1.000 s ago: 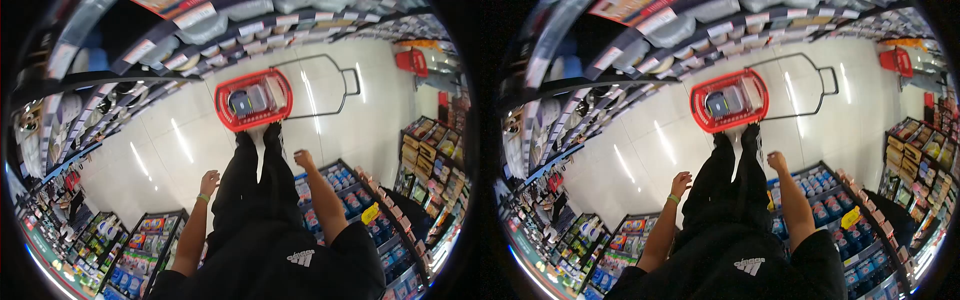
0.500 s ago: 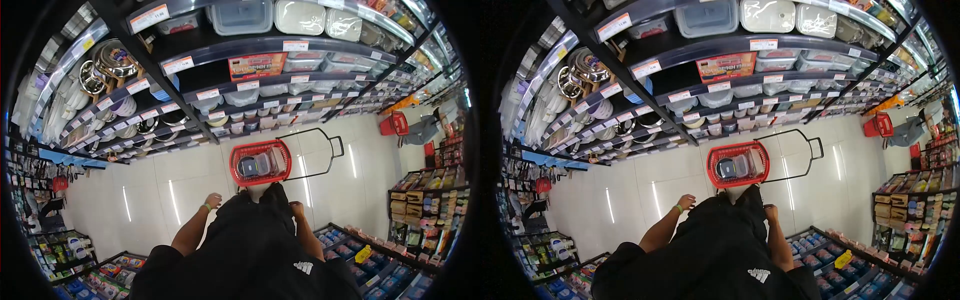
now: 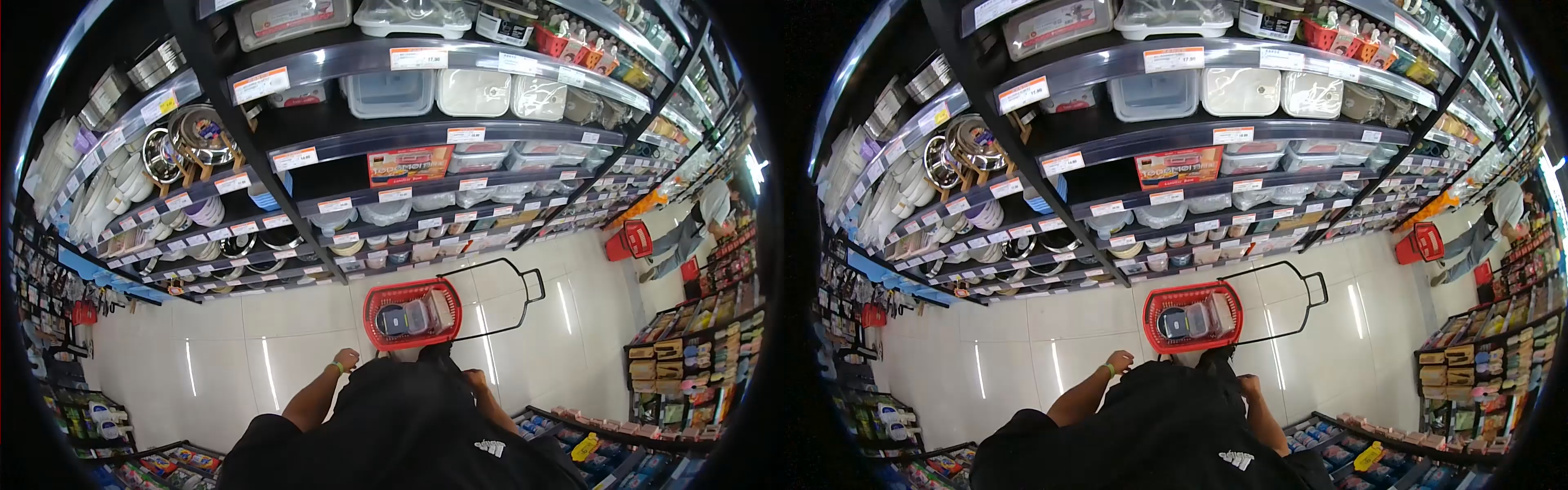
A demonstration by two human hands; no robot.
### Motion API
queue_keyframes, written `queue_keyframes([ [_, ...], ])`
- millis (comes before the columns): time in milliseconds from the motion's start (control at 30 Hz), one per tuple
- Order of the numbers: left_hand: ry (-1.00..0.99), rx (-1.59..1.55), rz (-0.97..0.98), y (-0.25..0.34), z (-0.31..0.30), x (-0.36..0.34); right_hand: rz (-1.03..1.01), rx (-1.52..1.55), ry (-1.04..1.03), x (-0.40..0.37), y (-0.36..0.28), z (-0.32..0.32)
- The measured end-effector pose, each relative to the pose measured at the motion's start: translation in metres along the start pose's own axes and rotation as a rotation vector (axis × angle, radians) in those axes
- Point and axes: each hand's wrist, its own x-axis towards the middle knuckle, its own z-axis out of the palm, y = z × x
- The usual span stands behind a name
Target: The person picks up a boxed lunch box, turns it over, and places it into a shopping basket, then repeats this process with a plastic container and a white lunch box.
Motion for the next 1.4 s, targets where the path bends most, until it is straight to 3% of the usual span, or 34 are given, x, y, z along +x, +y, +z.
queue_keyframes([
  [233,0.076,0.386,0.337,-0.003,0.02,0.032,-0.044,0.091,-0.07,0.096,0.008,-0.021],
  [300,0.013,0.416,0.496,-0.001,0.022,0.053,-0.064,-0.191,-0.113,0.131,0.011,-0.027],
  [333,0.035,-0.177,-0.093,0.052,0.034,0.017,-0.203,-0.459,-0.226,0.16,0.016,-0.033],
  [367,0.116,-0.091,-0.067,0.083,0.041,0.005,-0.228,-0.45,-0.217,0.177,0.005,-0.042],
  [433,0.236,0.447,0.267,0.104,0.034,0.055,-0.283,-0.34,-0.438,0.205,-0.024,-0.059],
  [467,0.313,0.324,0.326,0.143,0.038,0.034,-0.753,-0.88,-0.346,0.235,-0.042,-0.063],
  [500,0.487,0.42,0.646,0.179,0.041,0.022,-1.214,-1.416,-0.206,0.265,-0.064,-0.068],
  [533,0.472,0.311,0.595,0.229,0.042,0.003,-1.284,-1.127,-0.266,0.266,-0.103,-0.086],
  [567,0.545,0.376,0.82,0.255,0.033,0.028,-1.296,-1.162,-0.124,0.29,-0.133,-0.087],
  [600,0.587,0.41,0.876,0.303,0.029,0.023,-1.436,-1.14,-0.034,0.303,-0.171,-0.096],
  [633,0.519,0.274,0.893,0.346,0.025,0.014,-1.023,-0.533,-0.147,0.304,-0.213,-0.102],
  [667,0.583,0.26,1.0,0.399,0.03,-0.023,-0.857,-0.262,-0.066,0.231,-0.283,-0.124],
  [700,0.549,0.203,0.98,0.444,0.032,-0.052,-1.076,-0.233,0.023,0.22,-0.326,-0.135],
  [767,0.803,0.325,1.424,0.512,0.031,-0.071,-1.154,-0.072,0.102,0.174,-0.413,-0.159],
  [833,0.809,0.329,1.517,0.571,0.032,-0.104,-1.277,0.032,0.141,0.124,-0.483,-0.18],
  [900,0.676,0.158,1.463,0.62,0.048,-0.16,-1.431,0.04,0.171,0.074,-0.535,-0.199],
  [967,0.795,0.261,1.492,0.656,0.048,-0.175,-1.591,0.043,0.218,0.035,-0.576,-0.213],
  [1033,0.837,0.279,1.454,0.685,0.053,-0.194,-1.572,-0.029,0.265,0.015,-0.611,-0.222],
  [1100,1.083,0.39,1.53,0.71,0.047,-0.189,-1.589,-0.048,0.243,0.009,-0.64,-0.227],
  [1167,1.092,0.414,1.503,0.729,0.037,-0.183,-1.608,-0.031,0.426,0.012,-0.664,-0.226],
  [1267,1.161,0.422,1.239,0.749,0.026,-0.165,-1.609,-0.089,0.419,0.022,-0.686,-0.225],
  [1367,1.229,0.516,1.331,0.754,0.012,-0.151,-1.637,-0.136,0.426,0.03,-0.693,-0.221],
  [1400,1.014,0.34,1.202,0.755,0.007,-0.15,-1.581,-0.133,0.39,0.032,-0.693,-0.222],
])
